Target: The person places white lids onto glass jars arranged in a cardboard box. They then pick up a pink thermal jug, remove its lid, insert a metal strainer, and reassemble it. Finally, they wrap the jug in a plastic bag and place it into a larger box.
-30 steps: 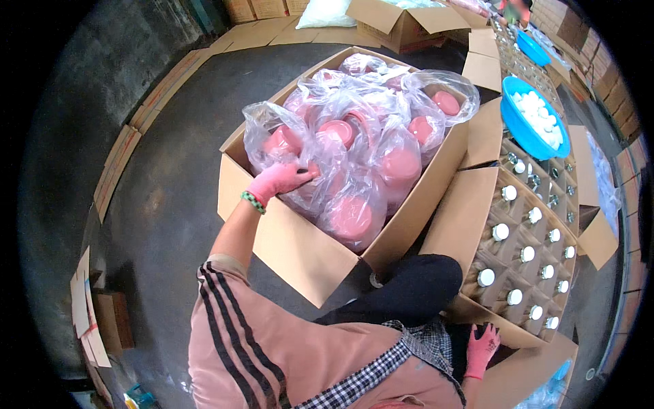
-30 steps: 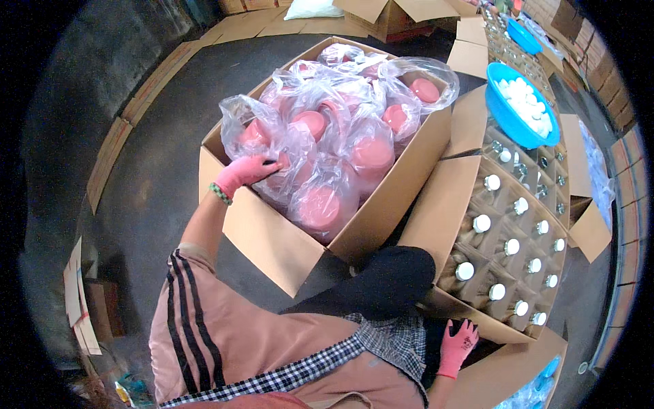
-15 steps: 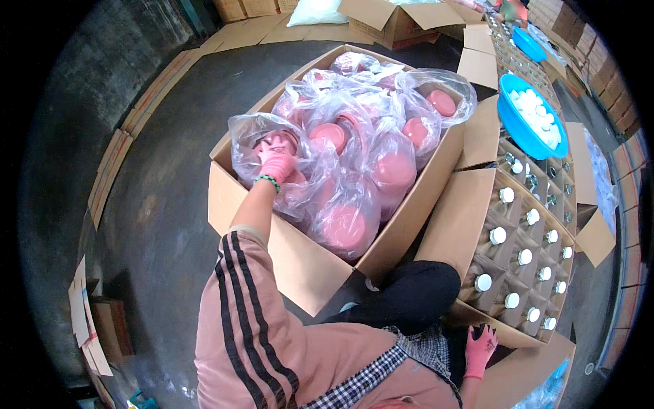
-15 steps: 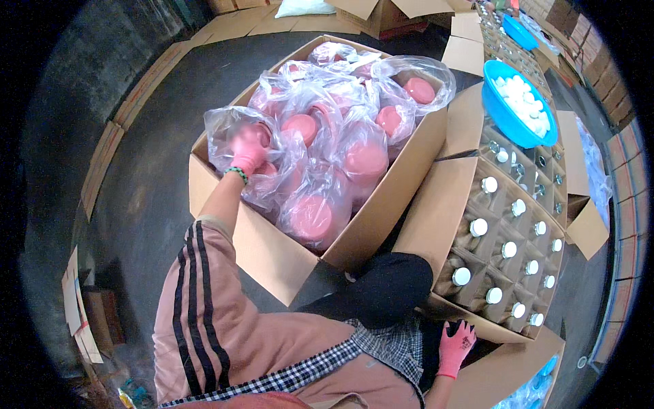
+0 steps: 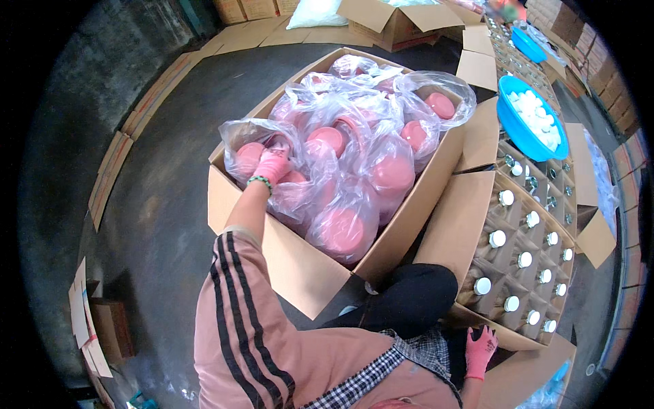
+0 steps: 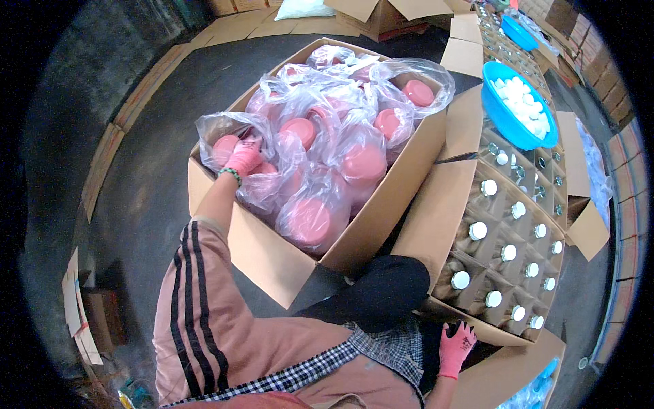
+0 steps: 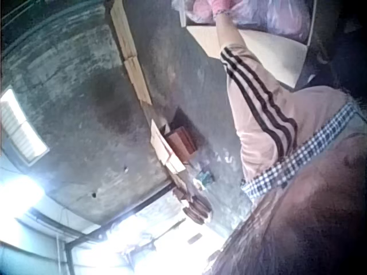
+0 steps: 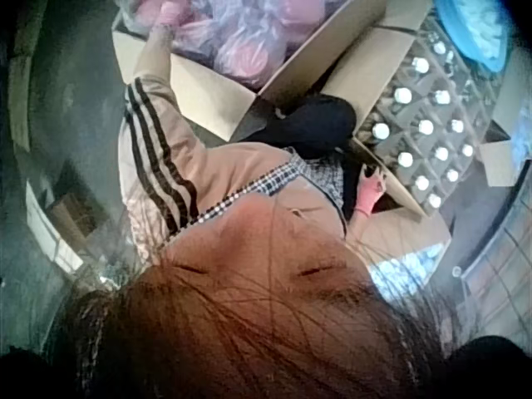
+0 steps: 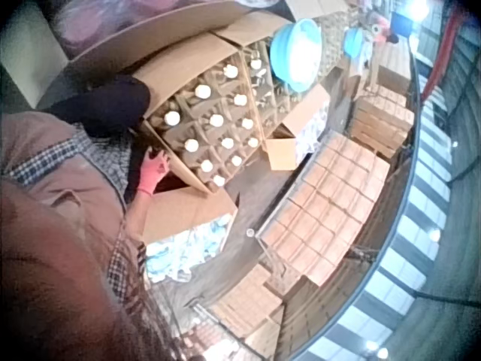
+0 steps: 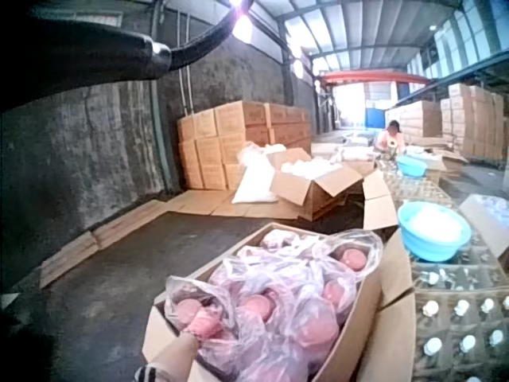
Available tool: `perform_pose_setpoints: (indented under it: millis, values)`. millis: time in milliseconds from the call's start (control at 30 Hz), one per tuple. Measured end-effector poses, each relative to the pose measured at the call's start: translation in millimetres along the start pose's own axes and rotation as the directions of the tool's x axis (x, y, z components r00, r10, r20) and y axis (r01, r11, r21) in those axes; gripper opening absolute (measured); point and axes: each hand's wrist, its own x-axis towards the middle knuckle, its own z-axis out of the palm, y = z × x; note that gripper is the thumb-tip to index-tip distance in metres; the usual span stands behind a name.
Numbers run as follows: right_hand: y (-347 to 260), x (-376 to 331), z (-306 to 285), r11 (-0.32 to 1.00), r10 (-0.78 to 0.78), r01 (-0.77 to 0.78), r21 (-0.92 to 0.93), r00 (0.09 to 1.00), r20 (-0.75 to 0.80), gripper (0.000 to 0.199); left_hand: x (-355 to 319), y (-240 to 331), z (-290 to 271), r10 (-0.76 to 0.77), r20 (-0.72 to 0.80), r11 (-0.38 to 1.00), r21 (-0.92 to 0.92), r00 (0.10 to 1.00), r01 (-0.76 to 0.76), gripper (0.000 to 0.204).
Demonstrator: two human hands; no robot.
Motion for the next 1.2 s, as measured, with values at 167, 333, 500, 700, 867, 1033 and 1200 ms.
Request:
perform_pose_setpoints:
  millis: [167, 333, 500, 700, 867, 1033, 1200]
  values:
    - [2, 0, 4, 1.0, 0.01, -0.01, -0.018, 0.999, -0.031, 0.044, 36, 6, 41, 0.001, 0.349, 0.93, -0.346, 0.937, 0.128, 0.037]
    - [-5, 2, -4, 0.998, 0.053, -0.054, 0.035, 0.998, 0.013, 0.046, 49, -30, 100, 0.238, 0.119, 0.362, -0.932, 0.964, 0.026, 0.033]
    - [-4, 2, -3, 0.999, 0.035, -0.034, 0.041, 0.999, -0.019, 0.042, -9, -20, 43, -0.246, -0.107, 0.636, -0.768, 0.963, 0.077, 0.035]
    - [6, -3, 3, 0.996, -0.057, 0.062, 0.067, 0.996, -0.071, 0.04, -100, -14, -99, -0.255, -0.551, 0.557, -0.756, 0.794, -0.345, 0.028]
    - [1, -3, -29, 0.782, -0.024, 0.102, 0.615, 0.991, -0.134, 0.033, -186, 60, -229, -0.099, -0.721, 0.311, -0.677, 0.686, -0.667, 0.031]
    - [-50, -29, -151, 0.388, -0.123, 0.417, 0.822, 0.907, -0.402, 0.039, -265, 117, -310, -0.036, -0.834, 0.147, -0.549, 0.551, -0.823, 0.028]
    - [-49, -32, -196, 0.118, -0.089, 0.652, 0.749, 0.758, -0.646, 0.075, -283, 149, -336, 0.169, -0.948, 0.255, -0.223, 0.27, -0.941, 0.036]
